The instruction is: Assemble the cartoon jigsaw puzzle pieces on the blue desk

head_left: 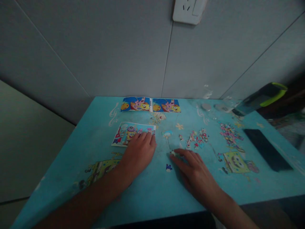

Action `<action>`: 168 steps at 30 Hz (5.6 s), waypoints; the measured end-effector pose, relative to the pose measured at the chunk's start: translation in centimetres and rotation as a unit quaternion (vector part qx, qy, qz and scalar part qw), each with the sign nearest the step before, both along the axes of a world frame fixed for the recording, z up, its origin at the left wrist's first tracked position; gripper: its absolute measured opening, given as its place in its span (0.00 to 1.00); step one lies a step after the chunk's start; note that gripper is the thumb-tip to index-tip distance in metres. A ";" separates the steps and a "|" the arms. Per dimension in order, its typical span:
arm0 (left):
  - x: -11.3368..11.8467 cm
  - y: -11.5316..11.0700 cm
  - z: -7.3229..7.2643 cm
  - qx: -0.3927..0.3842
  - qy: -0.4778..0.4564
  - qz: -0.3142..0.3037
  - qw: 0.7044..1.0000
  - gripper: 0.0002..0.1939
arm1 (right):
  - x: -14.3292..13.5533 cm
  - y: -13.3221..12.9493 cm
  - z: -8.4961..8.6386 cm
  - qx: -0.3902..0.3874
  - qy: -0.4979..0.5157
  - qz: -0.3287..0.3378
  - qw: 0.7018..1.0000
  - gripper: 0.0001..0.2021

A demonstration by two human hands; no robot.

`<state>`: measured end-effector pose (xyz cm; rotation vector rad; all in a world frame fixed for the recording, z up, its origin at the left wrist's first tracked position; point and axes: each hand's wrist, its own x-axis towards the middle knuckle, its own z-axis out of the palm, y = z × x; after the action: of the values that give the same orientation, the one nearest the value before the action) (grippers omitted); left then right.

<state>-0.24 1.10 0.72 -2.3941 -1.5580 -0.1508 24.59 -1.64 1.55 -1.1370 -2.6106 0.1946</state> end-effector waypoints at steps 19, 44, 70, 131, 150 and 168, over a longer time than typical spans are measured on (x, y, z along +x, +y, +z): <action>-0.7 0.3 0.1 0.016 0.022 -0.031 0.999 0.14 | -0.1 -1.9 0.8 -0.018 0.050 -0.034 0.998 0.32; -1.2 0.5 -0.3 0.024 0.032 -0.052 0.998 0.14 | 14.1 0.5 -0.8 0.007 0.001 -0.334 0.942 0.15; -1.2 0.5 -0.5 0.023 0.014 -0.056 0.998 0.15 | 13.5 2.8 -1.3 -0.024 0.019 -0.403 0.915 0.18; -0.1 0.0 -0.1 -0.003 -0.021 -0.011 1.000 0.12 | 3.8 1.3 1.7 -0.207 0.189 -0.197 0.939 0.08; -0.8 0.3 0.0 0.006 0.007 -0.042 0.999 0.14 | 2.6 -0.6 1.7 -0.167 0.120 -0.087 0.975 0.09; -2.5 0.5 -1.3 0.011 -0.022 -0.055 0.998 0.16 | 13.0 12.9 0.9 0.049 0.174 -0.281 0.942 0.14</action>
<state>-2.73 1.58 -0.57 -2.4754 -1.4364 -0.2432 37.59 11.28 2.48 -1.5878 -1.8836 0.1259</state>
